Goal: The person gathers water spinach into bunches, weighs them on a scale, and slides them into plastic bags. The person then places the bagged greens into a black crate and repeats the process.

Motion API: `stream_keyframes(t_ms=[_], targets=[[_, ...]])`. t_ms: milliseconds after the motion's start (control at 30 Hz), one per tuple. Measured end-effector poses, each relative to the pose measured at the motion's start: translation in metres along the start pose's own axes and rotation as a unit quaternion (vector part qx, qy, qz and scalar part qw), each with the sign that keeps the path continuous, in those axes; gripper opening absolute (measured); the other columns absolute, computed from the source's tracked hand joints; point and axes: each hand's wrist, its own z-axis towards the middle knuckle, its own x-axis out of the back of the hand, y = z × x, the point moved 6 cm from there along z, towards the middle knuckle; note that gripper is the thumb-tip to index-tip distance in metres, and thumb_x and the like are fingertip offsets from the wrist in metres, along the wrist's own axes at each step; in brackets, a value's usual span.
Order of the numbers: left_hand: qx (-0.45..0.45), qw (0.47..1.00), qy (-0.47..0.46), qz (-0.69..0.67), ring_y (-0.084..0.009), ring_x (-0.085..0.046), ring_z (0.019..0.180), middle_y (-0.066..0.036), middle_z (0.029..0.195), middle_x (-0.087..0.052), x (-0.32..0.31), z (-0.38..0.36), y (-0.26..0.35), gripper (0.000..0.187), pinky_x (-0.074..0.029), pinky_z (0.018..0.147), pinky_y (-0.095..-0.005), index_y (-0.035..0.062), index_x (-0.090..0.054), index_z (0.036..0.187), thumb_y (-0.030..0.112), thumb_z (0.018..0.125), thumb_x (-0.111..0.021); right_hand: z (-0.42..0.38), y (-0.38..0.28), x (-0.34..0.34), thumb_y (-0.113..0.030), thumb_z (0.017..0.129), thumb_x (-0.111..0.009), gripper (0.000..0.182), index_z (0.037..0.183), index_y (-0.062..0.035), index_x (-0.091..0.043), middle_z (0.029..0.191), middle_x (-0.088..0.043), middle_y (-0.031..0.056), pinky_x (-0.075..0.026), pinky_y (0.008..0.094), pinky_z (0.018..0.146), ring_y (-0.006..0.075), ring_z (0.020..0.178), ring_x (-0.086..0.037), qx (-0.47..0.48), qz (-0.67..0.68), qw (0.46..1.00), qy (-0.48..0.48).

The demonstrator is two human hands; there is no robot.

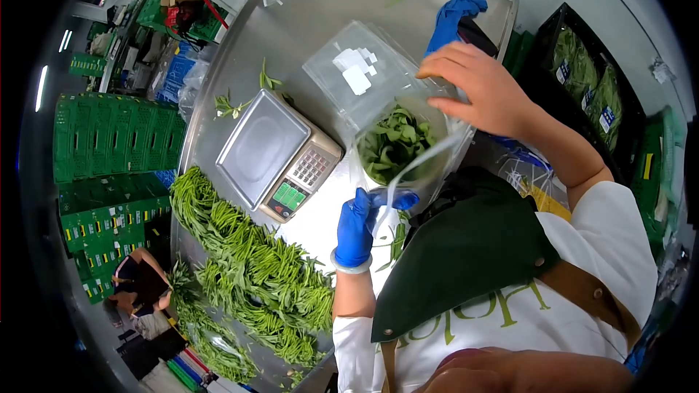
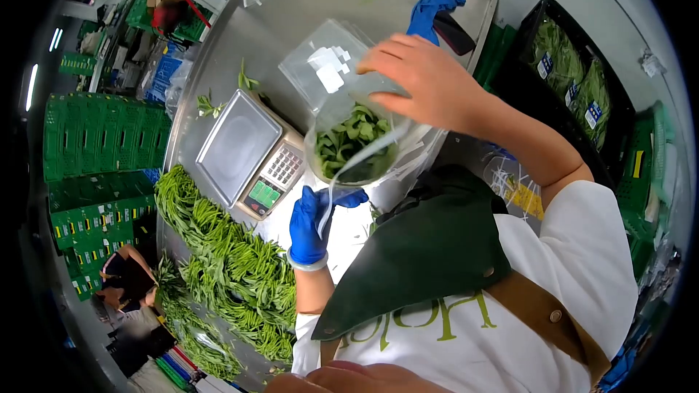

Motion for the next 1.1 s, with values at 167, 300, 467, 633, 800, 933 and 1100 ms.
stream_keyframes(t_ms=[167, 300, 467, 633, 800, 933, 1100], targets=[[0.006, 1.000, 0.029, 0.008, -0.0069, -0.037, 0.060, 0.003, 0.065, -0.048, -0.011, 0.002, -0.011, 0.048, -0.028, 0.055, -0.0230, 0.0012, -0.067, 0.089, 0.042, 0.099, -0.042, -0.012, -0.072, -0.037, -0.023, 0.076, -0.069, 0.019, 0.074, -0.0056, -0.063, 0.084, -0.060, 0.0049, -0.043, 0.0329, 0.076, 0.0207, 0.088, -0.055, 0.203, -0.066, 0.958, -0.189], [0.000, 0.998, -0.043, 0.034, -0.0129, -0.057, 0.072, -0.008, 0.078, -0.065, -0.014, 0.010, -0.014, 0.054, -0.044, 0.071, -0.0248, -0.0029, -0.066, 0.092, 0.041, 0.101, -0.036, -0.022, -0.062, -0.087, -0.021, 0.076, -0.067, 0.017, 0.066, -0.0088, -0.062, 0.070, -0.057, 0.0034, -0.044, 0.0336, 0.070, 0.0202, 0.075, -0.056, 0.143, -0.095, 0.935, -0.312], [0.004, 0.998, -0.057, -0.020, -0.0156, -0.063, 0.073, -0.011, 0.081, -0.070, -0.006, 0.009, -0.013, 0.064, -0.047, 0.073, -0.0253, -0.0031, -0.070, 0.087, 0.045, 0.101, -0.031, 0.011, -0.118, 0.057, -0.022, 0.084, -0.061, 0.018, 0.075, -0.0069, -0.061, 0.077, -0.060, 0.0072, -0.047, 0.0337, 0.071, 0.0218, 0.078, -0.058, 0.308, -0.073, 0.948, -0.020], [-0.014, 0.979, -0.179, -0.095, -0.0262, -0.065, 0.087, -0.020, 0.090, -0.069, -0.024, -0.007, 0.003, 0.058, -0.046, 0.088, -0.0316, -0.0094, -0.067, 0.090, 0.039, 0.100, -0.036, -0.034, -0.076, 0.196, -0.028, 0.091, -0.053, 0.038, 0.106, 0.0044, -0.042, 0.103, -0.049, 0.0186, -0.044, 0.0399, 0.083, 0.0323, 0.096, -0.052, 0.257, -0.238, 0.811, 0.469], [-0.010, 0.964, -0.238, -0.118, -0.0337, -0.064, 0.094, -0.025, 0.093, -0.067, -0.037, -0.022, 0.005, 0.060, -0.043, 0.095, -0.0370, -0.0141, -0.065, 0.088, 0.038, 0.099, -0.036, -0.042, 0.009, 0.165, -0.016, 0.092, -0.051, 0.032, 0.115, 0.0049, -0.045, 0.115, -0.050, 0.0198, -0.045, 0.0398, 0.089, 0.0328, 0.102, -0.053, 0.149, -0.125, 0.867, 0.460], [-0.023, 0.963, -0.251, -0.090, -0.0345, -0.064, 0.095, -0.025, 0.095, -0.067, -0.039, -0.032, 0.007, 0.063, -0.043, 0.096, -0.0392, -0.0139, -0.065, 0.090, 0.039, 0.100, -0.031, -0.021, 0.032, 0.018, -0.003, 0.075, -0.067, 0.045, 0.119, -0.0068, -0.056, 0.122, -0.055, 0.0087, -0.039, 0.0404, 0.101, 0.0271, 0.114, -0.052, 0.054, -0.109, 0.988, -0.095], [-0.014, 0.973, -0.196, -0.118, -0.0365, -0.061, 0.097, -0.024, 0.098, -0.065, -0.025, -0.008, 0.017, 0.060, -0.043, 0.096, -0.0437, -0.0108, -0.062, 0.097, 0.039, 0.101, -0.029, -0.017, 0.061, -0.067, -0.014, 0.079, -0.069, 0.040, 0.117, -0.0031, -0.061, 0.122, -0.058, 0.0089, -0.040, 0.0332, 0.101, 0.0193, 0.115, -0.054, -0.101, 0.297, 0.927, -0.206]])
